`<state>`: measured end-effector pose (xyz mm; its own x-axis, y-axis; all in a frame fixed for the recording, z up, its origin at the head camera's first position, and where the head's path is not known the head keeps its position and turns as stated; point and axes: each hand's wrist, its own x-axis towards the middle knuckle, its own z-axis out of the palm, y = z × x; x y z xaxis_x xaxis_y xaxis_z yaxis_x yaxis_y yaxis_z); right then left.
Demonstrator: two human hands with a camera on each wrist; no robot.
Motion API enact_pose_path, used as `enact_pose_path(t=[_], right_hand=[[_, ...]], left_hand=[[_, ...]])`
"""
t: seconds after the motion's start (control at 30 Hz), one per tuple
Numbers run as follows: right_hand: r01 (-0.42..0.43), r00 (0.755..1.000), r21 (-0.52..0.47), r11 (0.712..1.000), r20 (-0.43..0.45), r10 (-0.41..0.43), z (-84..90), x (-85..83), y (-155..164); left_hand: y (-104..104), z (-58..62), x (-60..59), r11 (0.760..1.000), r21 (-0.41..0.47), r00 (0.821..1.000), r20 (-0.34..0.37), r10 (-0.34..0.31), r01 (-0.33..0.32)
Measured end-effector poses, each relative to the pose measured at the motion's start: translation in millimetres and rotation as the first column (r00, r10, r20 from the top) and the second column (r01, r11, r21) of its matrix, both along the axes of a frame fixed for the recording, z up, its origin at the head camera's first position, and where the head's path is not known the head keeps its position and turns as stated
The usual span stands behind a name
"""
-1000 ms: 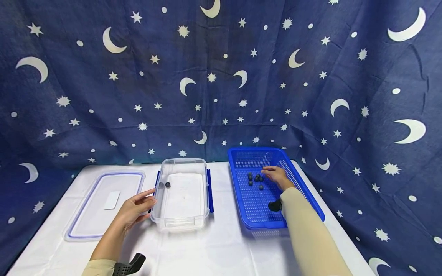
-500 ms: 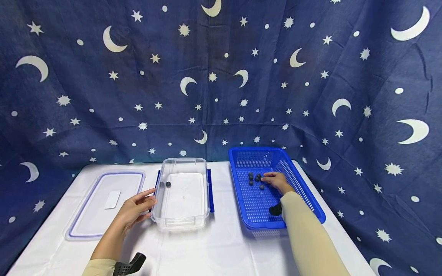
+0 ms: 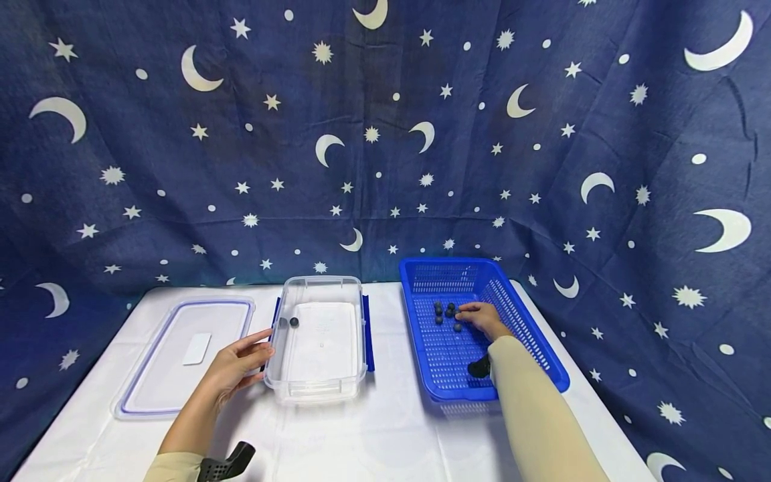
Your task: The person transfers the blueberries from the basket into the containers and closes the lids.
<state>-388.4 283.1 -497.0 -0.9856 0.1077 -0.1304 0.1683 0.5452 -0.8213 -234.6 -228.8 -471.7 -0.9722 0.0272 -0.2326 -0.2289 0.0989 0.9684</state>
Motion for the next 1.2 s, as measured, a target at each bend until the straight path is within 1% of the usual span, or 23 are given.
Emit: enact_pose_path(t=[0.23,0.43,0.8,1.0,1.2], right_hand=[[-0.001,1.0,0.041,0.999,-0.001,0.001,1.8,-0.1,-1.9],[0.006,1.0,0.037,0.999,0.01,-0.007,4.1,0.4,-2.9],[0.012,1.0,-0.031,0.999,0.029,-0.011,9.6,3.8,-3.2],[0.034,0.999,-0.097,0.995,-0.013,-0.036,13.2,5.0,-2.9],[0.041,0.998,-0.132,0.99,-0.051,-0.048,17.9,4.5,-8.5]], left_hand=[[0.1,0.1,-0.3,1.0,0.004,1.0,0.005,0.007,-0.007],[-0.7,-1.0,-1.4,1.0,0.011,1.0,0.004,0.006,-0.006],[-0.2,-0.7,-1.2,1.0,0.005,1.0,-0.001,0.001,-0.001],[0.0,-0.8,-1.2,1.0,0.002,1.0,0.001,0.001,-0.001],[0.1,-0.3,-0.6,1.0,-0.001,1.0,0.003,0.001,-0.001]])
